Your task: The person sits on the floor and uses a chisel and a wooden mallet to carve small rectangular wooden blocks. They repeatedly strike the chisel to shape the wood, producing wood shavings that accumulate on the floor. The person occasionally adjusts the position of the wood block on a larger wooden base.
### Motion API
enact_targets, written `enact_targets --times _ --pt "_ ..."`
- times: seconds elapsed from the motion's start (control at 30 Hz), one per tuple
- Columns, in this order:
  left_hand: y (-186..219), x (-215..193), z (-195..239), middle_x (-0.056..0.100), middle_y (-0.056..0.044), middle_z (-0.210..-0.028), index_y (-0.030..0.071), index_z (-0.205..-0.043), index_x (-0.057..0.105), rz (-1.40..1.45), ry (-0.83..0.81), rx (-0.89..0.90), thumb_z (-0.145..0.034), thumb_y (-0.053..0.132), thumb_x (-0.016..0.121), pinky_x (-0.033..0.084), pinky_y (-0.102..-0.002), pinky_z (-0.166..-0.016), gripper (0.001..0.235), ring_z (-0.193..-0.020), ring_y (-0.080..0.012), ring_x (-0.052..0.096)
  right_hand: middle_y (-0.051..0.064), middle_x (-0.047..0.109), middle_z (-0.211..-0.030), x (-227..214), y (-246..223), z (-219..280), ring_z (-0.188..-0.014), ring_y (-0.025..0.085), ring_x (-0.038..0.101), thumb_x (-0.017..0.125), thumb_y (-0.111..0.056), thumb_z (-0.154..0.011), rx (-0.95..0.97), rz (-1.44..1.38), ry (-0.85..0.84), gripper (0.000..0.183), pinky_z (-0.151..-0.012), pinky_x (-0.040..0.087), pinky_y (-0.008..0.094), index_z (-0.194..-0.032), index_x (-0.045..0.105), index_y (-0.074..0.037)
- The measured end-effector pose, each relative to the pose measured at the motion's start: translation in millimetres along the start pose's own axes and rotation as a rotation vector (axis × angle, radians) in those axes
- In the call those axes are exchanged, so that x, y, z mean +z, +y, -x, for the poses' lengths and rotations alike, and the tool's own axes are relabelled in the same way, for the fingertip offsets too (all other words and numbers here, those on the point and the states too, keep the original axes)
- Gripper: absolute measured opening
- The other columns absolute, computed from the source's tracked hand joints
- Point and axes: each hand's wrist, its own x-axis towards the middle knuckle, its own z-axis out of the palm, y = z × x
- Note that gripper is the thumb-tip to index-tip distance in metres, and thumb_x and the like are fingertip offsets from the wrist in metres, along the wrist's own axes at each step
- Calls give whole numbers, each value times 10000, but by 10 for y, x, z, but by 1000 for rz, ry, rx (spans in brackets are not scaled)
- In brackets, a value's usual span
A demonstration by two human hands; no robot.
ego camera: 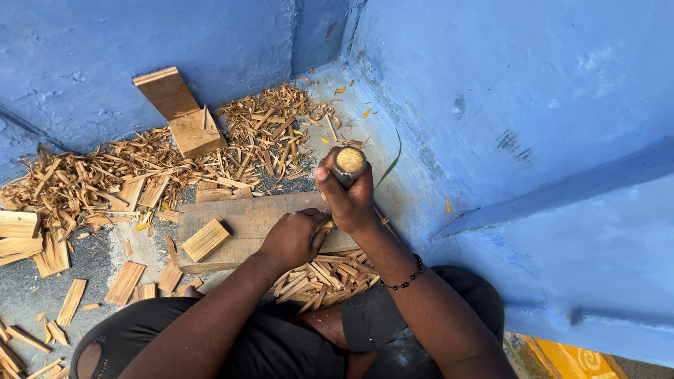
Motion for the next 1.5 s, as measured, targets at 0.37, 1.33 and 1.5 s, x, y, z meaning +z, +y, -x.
enact_targets --times 0.37,1.33,1.5 --pt "-295 328 -164 709 -211 -1098 27 -1138 687 -112 128 150 -785 93 689 551 -508 -834 359 -983 -394 696 -12 567 -838 -117 143 91 -650 63 494 717 -131 -959 85 -162 121 155 -558 411 250 -980 565 -114" --pt "-86 126 -84 703 -186 -1176 58 -1177 698 141 310 104 -848 56 606 558 -481 -876 341 -988 -399 697 36 554 -803 -153 59 62 -600 87 483 653 -31 -979 -176 -116 69 148 -515 413 273 -946 516 -76" --pt "-28 138 -23 707 -180 -1141 68 -1188 691 78 177 5 -841 18 586 555 -477 -909 366 -1005 -388 697 12 562 -783 -119 122 139 -596 78 503 647 -64 -994 -40 -77 119 172 -525 439 260 -942 493 -117"
